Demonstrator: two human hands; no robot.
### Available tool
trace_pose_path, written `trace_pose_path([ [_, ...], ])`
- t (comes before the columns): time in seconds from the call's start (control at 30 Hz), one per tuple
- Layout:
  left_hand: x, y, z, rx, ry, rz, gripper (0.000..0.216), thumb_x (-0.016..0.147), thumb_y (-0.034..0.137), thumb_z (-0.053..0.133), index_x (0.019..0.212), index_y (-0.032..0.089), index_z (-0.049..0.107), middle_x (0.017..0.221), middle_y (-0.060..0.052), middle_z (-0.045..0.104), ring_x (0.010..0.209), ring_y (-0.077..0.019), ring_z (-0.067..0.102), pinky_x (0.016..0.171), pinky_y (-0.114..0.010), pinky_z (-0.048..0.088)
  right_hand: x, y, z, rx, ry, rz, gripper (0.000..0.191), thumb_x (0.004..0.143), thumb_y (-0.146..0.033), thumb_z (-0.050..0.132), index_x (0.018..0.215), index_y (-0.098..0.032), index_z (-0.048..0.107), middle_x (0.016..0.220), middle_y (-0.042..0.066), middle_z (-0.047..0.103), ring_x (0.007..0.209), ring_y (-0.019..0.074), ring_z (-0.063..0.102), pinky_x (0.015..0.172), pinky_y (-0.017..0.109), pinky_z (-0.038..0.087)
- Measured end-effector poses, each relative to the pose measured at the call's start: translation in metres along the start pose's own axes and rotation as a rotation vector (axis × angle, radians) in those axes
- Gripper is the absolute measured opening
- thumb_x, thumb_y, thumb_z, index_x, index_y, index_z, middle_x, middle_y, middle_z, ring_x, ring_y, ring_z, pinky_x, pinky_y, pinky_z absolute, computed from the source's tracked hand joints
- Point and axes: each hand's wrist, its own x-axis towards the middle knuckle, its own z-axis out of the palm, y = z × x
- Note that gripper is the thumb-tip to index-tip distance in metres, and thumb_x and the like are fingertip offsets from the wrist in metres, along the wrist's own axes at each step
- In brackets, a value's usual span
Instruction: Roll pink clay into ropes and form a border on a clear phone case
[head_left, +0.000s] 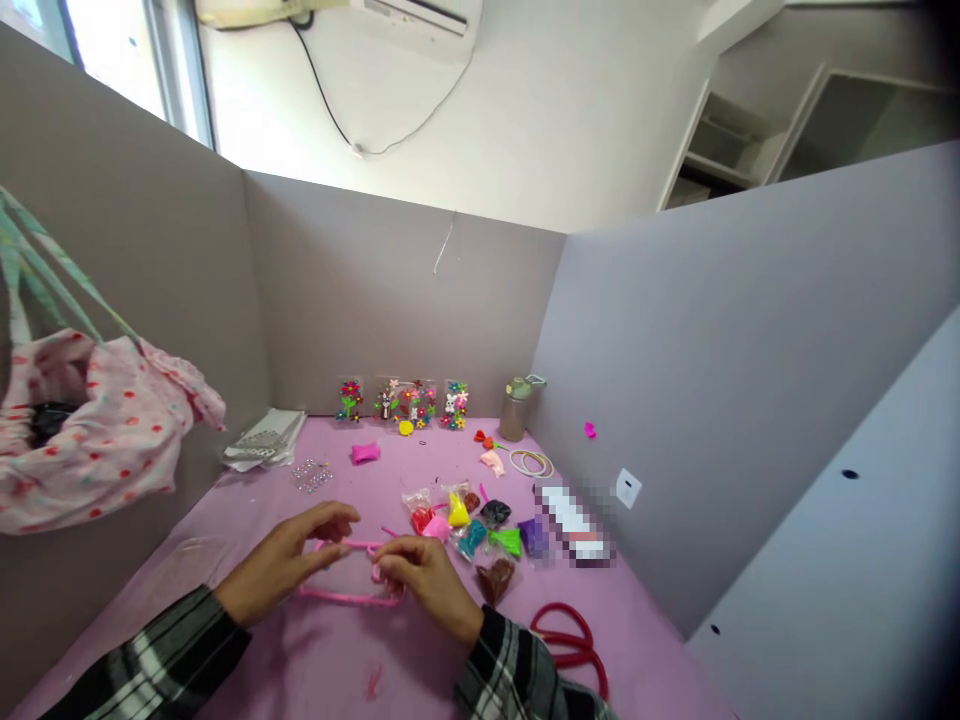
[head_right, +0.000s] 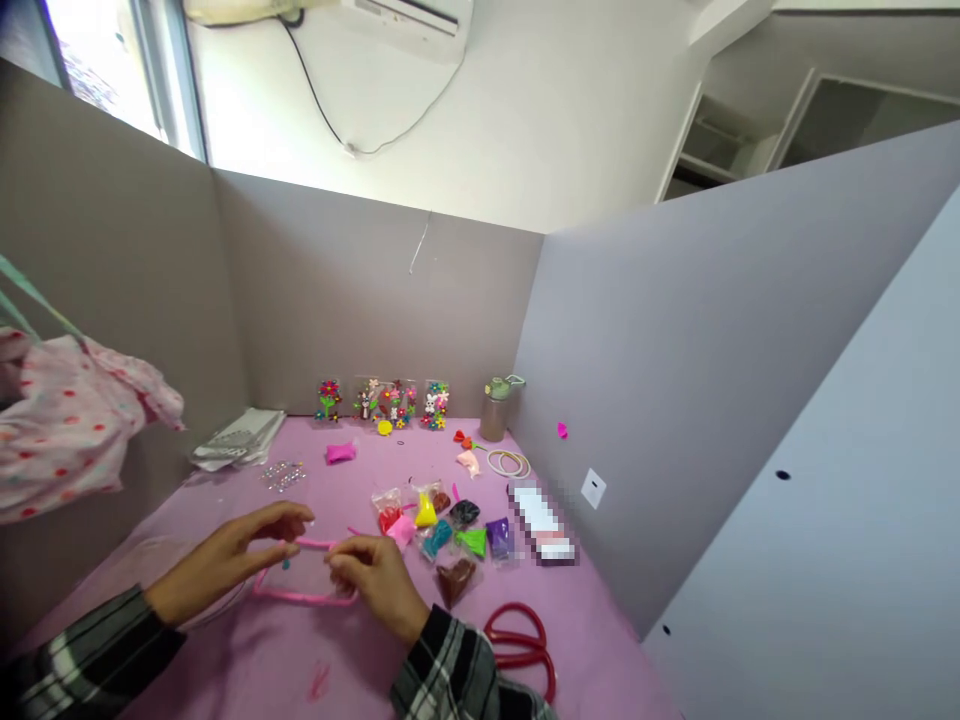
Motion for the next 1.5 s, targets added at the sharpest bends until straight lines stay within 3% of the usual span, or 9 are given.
trace_pose_path([
  [0.1,-0.005,0.011,0.023,-0.045,-0.124,0.025,0.035,0.08,0.032,0.07,0.115,0.028,0.07,0.097,-0.001,0.074,0.09,-0.0198,0.07,0.085,-0.033,0.057,0.003,0.002,-0.005,0.104,0.02,0.019,0.059,0.062,-0.057,0.09,0.099,-0.017,0.067,0.065,-0.003,0.067,0.055,0.0124,0.058,0.059,0.026,0.046],
  [0.23,-0.022,0.006,0.055,-0.046,-0.057,0.044,0.017,0.091,0.039,0.062,0.097,0.026,0.071,0.09,-0.003,0.071,0.082,-0.0193,0.068,0.078,-0.031,0.056,0.002,0.012,0.0,0.131,-0.059,0.065,0.072,0.057,-0.058,0.093,0.11,-0.019,0.061,0.064,-0.005,0.067,0.054,0.0139,0.061,0.059,0.027,0.049],
  [0.4,-0.036,-0.003,0.052,-0.058,0.013,0.023,0.032,0.096,0.052,0.054,0.084,0.026,0.068,0.084,-0.002,0.071,0.079,-0.0206,0.067,0.073,-0.031,0.055,0.001,0.016,0.008,0.059,-0.183,0.078,0.063,0.077,-0.064,0.076,0.118,-0.018,0.061,0.075,0.0,0.07,0.059,0.0158,0.065,0.06,0.028,0.051],
  [0.5,-0.036,-0.007,0.037,-0.11,0.139,-0.079,0.036,0.093,0.06,0.055,0.087,0.026,0.067,0.081,-0.001,0.069,0.078,-0.021,0.067,0.072,-0.029,0.054,0.003,0.005,-0.01,-0.328,0.033,-0.066,0.029,0.099,-0.04,0.052,0.112,-0.017,0.066,0.08,0.003,0.071,0.061,0.0149,0.063,0.06,0.028,0.05],
  [0.6,-0.028,-0.014,0.03,-0.249,0.314,-0.225,0.045,0.085,0.069,0.06,0.091,0.024,0.065,0.078,0.0,0.067,0.078,-0.0209,0.067,0.075,-0.029,0.055,0.004,-0.006,-0.041,-0.859,0.327,-0.281,0.03,0.096,-0.01,0.045,0.108,-0.018,0.071,0.096,0.009,0.072,0.088,0.0202,0.065,0.082,0.035,0.051],
  [0.77,-0.018,-0.019,0.049,-0.602,0.471,-0.361,0.057,0.073,0.07,0.073,0.104,0.022,0.062,0.094,-0.002,0.069,0.093,-0.0241,0.072,0.09,-0.034,0.056,0.009,0.002,-0.072,-1.431,0.143,-0.35,0.034,0.092,-0.003,0.054,0.116,-0.023,0.07,0.121,0.01,0.069,0.113,0.0242,0.059,0.097,0.039,0.048],
  [0.93,-0.03,-0.011,0.072,-0.647,0.504,-0.351,0.053,0.074,0.065,0.076,0.104,0.022,0.063,0.098,-0.003,0.069,0.098,-0.0246,0.071,0.094,-0.035,0.054,0.012,0.013,-0.067,-1.5,0.083,-0.324,0.029,0.094,-0.005,0.056,0.114,-0.022,0.068,0.122,0.01,0.069,0.124,0.0272,0.054,0.105,0.043,0.043],
  [1.17,-0.053,0.001,0.062,-0.572,0.651,-0.366,0.05,0.073,0.063,0.078,0.1,0.022,0.064,0.1,-0.003,0.068,0.102,-0.026,0.069,0.098,-0.037,0.051,-0.008,-0.008,-0.07,-1.456,0.217,-0.343,0.034,0.091,0.004,0.042,0.108,-0.016,0.064,0.107,0.015,0.066,0.105,0.0296,0.057,0.103,0.053,0.041],
  [1.5,-0.058,0.028,0.068,-0.409,0.461,-0.266,0.038,0.08,0.057,0.074,0.097,0.023,0.072,0.099,-0.004,0.073,0.099,-0.0233,0.068,0.089,-0.031,0.056,-0.015,-0.004,-0.027,-1.067,-0.016,-0.5,0.045,0.086,-0.02,0.078,0.127,-0.02,0.06,0.119,0.009,0.072,0.108,0.022,0.069,0.094,0.034,0.055],
])
